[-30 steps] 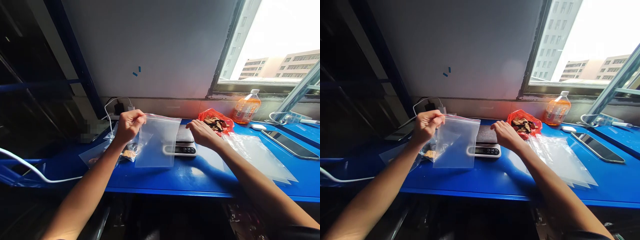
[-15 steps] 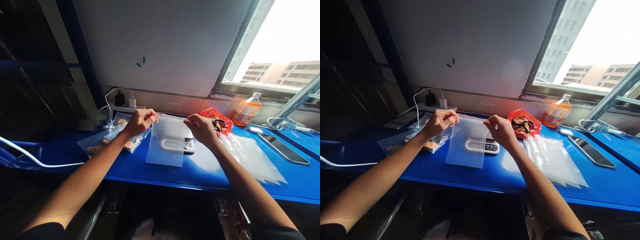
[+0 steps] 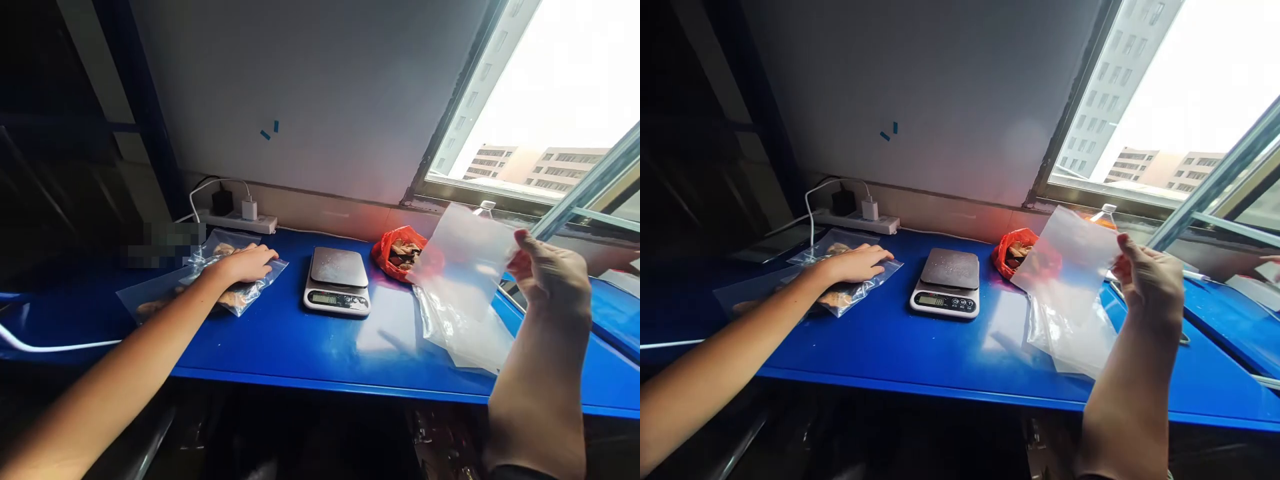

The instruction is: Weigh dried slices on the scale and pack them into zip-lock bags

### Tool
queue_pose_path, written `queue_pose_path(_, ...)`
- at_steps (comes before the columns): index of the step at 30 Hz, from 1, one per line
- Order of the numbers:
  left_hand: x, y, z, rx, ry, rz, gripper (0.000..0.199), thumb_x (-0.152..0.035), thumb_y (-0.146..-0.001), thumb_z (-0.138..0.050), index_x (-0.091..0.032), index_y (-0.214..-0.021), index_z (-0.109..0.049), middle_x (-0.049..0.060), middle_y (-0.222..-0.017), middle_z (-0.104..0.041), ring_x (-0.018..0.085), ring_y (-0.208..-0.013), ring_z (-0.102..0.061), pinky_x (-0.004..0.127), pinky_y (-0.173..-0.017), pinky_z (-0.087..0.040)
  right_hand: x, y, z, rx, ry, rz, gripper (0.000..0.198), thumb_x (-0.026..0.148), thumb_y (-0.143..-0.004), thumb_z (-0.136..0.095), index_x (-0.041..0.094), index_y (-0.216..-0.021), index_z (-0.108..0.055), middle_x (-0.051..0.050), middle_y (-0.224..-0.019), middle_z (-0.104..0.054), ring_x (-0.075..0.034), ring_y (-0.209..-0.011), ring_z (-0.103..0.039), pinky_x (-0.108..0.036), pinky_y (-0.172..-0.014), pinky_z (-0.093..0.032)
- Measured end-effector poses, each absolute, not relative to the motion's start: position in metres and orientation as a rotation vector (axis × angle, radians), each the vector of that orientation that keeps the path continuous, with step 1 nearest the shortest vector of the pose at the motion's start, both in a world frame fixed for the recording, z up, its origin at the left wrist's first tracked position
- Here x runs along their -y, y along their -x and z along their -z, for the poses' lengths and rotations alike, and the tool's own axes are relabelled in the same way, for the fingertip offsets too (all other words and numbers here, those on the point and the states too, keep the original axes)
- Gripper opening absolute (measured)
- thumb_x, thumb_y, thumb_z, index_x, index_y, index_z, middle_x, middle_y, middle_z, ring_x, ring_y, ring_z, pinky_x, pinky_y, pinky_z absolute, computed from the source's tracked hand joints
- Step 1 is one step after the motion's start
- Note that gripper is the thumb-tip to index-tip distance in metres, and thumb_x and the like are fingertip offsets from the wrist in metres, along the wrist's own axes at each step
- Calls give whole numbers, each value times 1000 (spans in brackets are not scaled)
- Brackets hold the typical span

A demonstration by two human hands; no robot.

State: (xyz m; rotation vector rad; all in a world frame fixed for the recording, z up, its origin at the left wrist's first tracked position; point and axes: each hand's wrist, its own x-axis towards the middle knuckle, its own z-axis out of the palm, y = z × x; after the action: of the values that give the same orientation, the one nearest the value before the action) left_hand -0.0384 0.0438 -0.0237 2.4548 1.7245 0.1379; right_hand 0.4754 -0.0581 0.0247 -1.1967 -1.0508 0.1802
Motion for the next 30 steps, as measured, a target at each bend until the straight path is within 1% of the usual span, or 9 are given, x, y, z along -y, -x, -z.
queue_pose_path(3, -45, 40, 23, -1736, -2466, -105, 39, -30, -77, -51, -24, -114, -62, 9, -123, -62, 31, -117, -51, 42, -97, -41, 60, -497, -8, 801, 1246, -502, 26, 33, -57, -85, 19, -53, -63, -8, -50, -55, -11, -42, -53, -32, -44, -41)
queue_pose_path(4, -45, 40, 22, -1742, -2473, -100, 37, -32, -78, -50, -24, -113, -61, 9, -121, -63, 30, -116, -51, 42, -96, -42, 59, -501, -3, 768, 1279, -543, 24, 29, -55, -86, 18, -55, -65, -9, -52, -57, -12, -43, -55, -32, -44, -42)
queue_pose_path(8, -47, 41, 22, -1764, -2487, -82, 29, -36, -81, -49, -24, -106, -60, 9, -117, -62, 30, -115, -51, 41, -95, -42, 52, -516, 15, 723, 1546, -572, 20, 25, -51, -88, 16, -56, -70, -16, -60, -64, -17, -47, -60, -31, -42, -40)
queue_pose_path(12, -47, 41, 23, -1764, -2475, -72, 38, -37, -85, -47, -28, -120, -53, 8, -123, -59, 30, -119, -50, 42, -96, -42, 47, -524, 29, 694, 1742, -542, 21, 25, -50, -87, 15, -53, -69, -19, -63, -66, -20, -48, -60, -33, -44, -37)
queue_pose_path(14, -47, 40, 23, -1763, -2473, -62, 37, -36, -85, -47, -28, -121, -53, 8, -124, -58, 30, -119, -49, 42, -95, -42, 46, -522, 33, 652, 1842, -517, 20, 23, -50, -86, 15, -56, -69, -17, -64, -67, -21, -51, -60, -34, -49, -38)
queue_pose_path(20, -44, 37, 22, -1751, -2490, -77, 24, -33, -83, -52, -25, -105, -58, 7, -113, -59, 28, -110, -54, 40, -91, -44, 48, -506, 32, 550, 1989, -490, 19, 15, -54, -84, 16, -60, -67, -12, -68, -67, -18, -60, -59, -35, -61, -39)
queue_pose_path(23, -46, 39, 23, -1731, -2494, -119, 20, -32, -82, -53, -26, -100, -60, 6, -107, -59, 26, -103, -57, 38, -86, -46, 54, -489, 19, 594, 1783, -408, 23, 20, -53, -86, 18, -59, -64, -7, -63, -62, -15, -59, -55, -35, -63, -37)
queue_pose_path(26, -51, 41, 26, -1711, -2501, -182, 18, -29, -82, -53, -26, -97, -62, 5, -100, -58, 25, -97, -58, 37, -83, -47, 62, -448, -5, 760, 1468, -303, 32, 29, -53, -87, 18, -54, -57, -1, -56, -53, -12, -53, -48, -33, -57, -33)
queue_pose_path(30, -49, 35, 27, -1619, -2565, -336, 13, -25, -83, -50, -22, -88, -61, 5, -94, -55, 22, -85, -59, 34, -78, -48, 59, -354, -30, 1270, 1245, -201, 37, 41, -64, -80, 20, -57, -50, 3, -55, -46, -8, -50, -36, -28, -51, -25)
